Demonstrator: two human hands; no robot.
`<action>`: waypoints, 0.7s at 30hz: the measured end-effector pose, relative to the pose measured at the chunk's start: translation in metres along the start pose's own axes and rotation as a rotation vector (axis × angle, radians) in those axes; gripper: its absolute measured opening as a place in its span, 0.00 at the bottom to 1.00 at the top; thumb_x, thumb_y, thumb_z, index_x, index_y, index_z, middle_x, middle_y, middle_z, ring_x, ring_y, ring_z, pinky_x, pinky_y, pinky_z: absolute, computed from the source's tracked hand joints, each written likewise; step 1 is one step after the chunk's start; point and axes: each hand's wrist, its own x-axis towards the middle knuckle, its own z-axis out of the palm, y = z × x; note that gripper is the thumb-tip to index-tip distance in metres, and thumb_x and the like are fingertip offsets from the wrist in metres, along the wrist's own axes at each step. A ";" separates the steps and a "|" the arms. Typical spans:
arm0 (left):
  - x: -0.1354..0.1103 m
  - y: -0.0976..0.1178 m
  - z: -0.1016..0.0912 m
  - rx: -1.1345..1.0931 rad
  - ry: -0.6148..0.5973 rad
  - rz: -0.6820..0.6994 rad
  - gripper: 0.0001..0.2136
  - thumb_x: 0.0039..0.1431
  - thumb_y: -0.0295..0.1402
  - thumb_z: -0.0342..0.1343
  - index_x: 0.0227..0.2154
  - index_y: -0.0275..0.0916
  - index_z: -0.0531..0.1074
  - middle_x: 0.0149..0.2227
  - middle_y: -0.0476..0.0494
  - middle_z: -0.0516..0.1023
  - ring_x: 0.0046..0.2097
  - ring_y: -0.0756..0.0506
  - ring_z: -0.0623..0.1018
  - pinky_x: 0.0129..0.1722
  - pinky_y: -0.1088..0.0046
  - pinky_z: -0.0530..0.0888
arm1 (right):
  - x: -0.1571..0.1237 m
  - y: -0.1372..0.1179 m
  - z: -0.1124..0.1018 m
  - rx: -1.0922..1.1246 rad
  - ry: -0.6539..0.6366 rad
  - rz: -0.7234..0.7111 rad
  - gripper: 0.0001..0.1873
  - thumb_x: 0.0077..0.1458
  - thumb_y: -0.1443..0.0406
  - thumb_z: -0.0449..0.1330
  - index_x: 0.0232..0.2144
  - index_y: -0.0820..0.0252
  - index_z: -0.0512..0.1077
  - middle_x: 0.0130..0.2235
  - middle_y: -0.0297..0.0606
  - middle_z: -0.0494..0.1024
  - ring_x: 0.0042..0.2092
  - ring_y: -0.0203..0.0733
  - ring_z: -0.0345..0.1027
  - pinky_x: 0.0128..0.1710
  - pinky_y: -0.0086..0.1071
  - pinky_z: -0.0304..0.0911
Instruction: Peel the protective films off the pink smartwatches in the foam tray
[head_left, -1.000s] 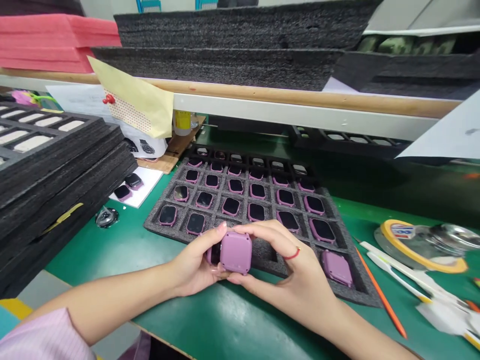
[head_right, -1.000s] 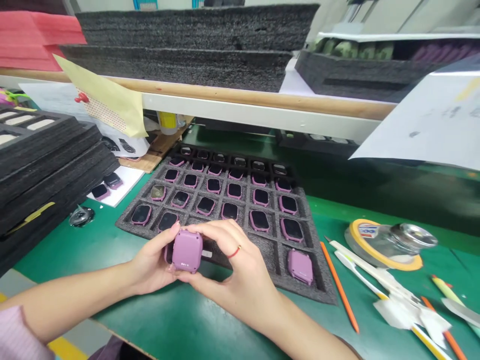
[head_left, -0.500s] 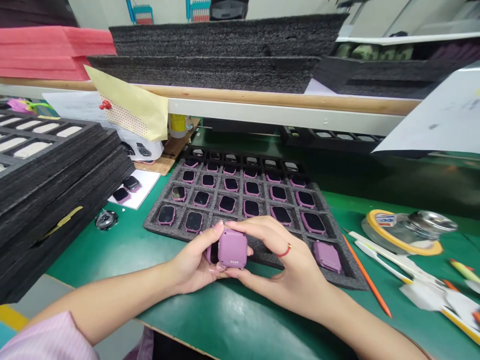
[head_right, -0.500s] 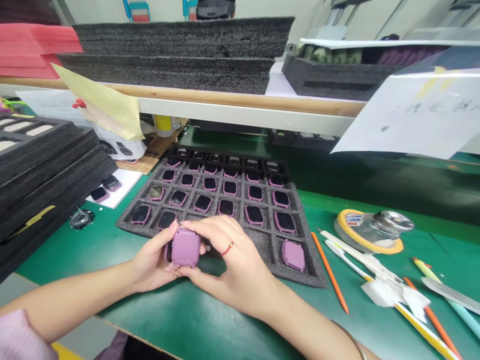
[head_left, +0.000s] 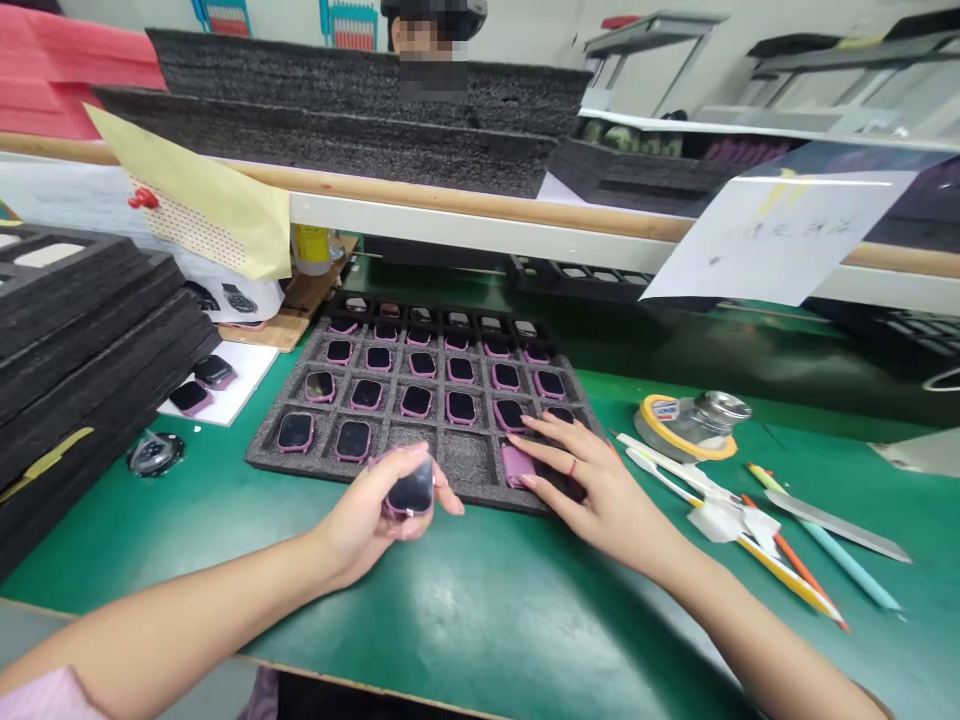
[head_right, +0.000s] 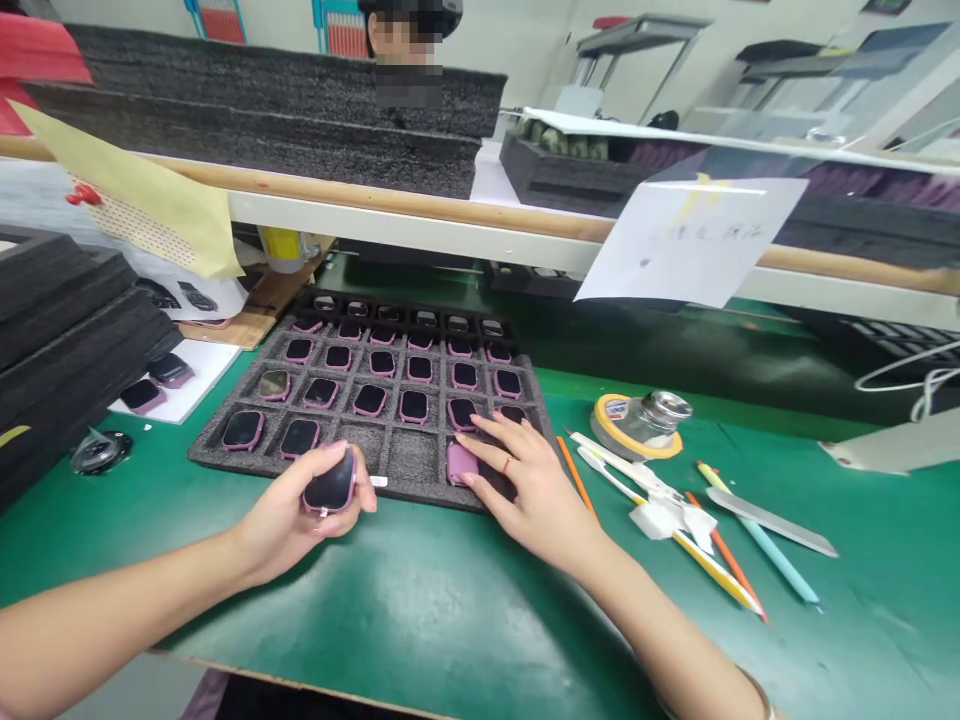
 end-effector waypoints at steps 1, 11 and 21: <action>0.001 0.000 0.000 0.035 -0.008 0.001 0.18 0.56 0.47 0.63 0.27 0.34 0.74 0.28 0.42 0.80 0.18 0.57 0.61 0.21 0.77 0.51 | 0.001 -0.006 -0.002 0.017 0.011 0.007 0.18 0.65 0.61 0.58 0.56 0.54 0.71 0.59 0.49 0.74 0.63 0.58 0.65 0.60 0.67 0.60; 0.006 -0.004 -0.006 -0.219 -0.069 -0.101 0.23 0.50 0.51 0.67 0.25 0.32 0.74 0.22 0.45 0.74 0.18 0.56 0.62 0.20 0.79 0.55 | 0.064 -0.095 -0.014 0.464 -0.118 -0.140 0.15 0.54 0.65 0.70 0.40 0.56 0.68 0.52 0.43 0.77 0.56 0.47 0.71 0.55 0.45 0.70; 0.004 -0.013 -0.009 -0.349 0.052 -0.156 0.23 0.42 0.48 0.74 0.29 0.30 0.77 0.26 0.45 0.75 0.19 0.59 0.62 0.19 0.84 0.54 | 0.060 -0.092 0.008 0.706 -0.007 -0.066 0.12 0.51 0.67 0.72 0.31 0.57 0.70 0.48 0.37 0.79 0.48 0.38 0.75 0.53 0.34 0.68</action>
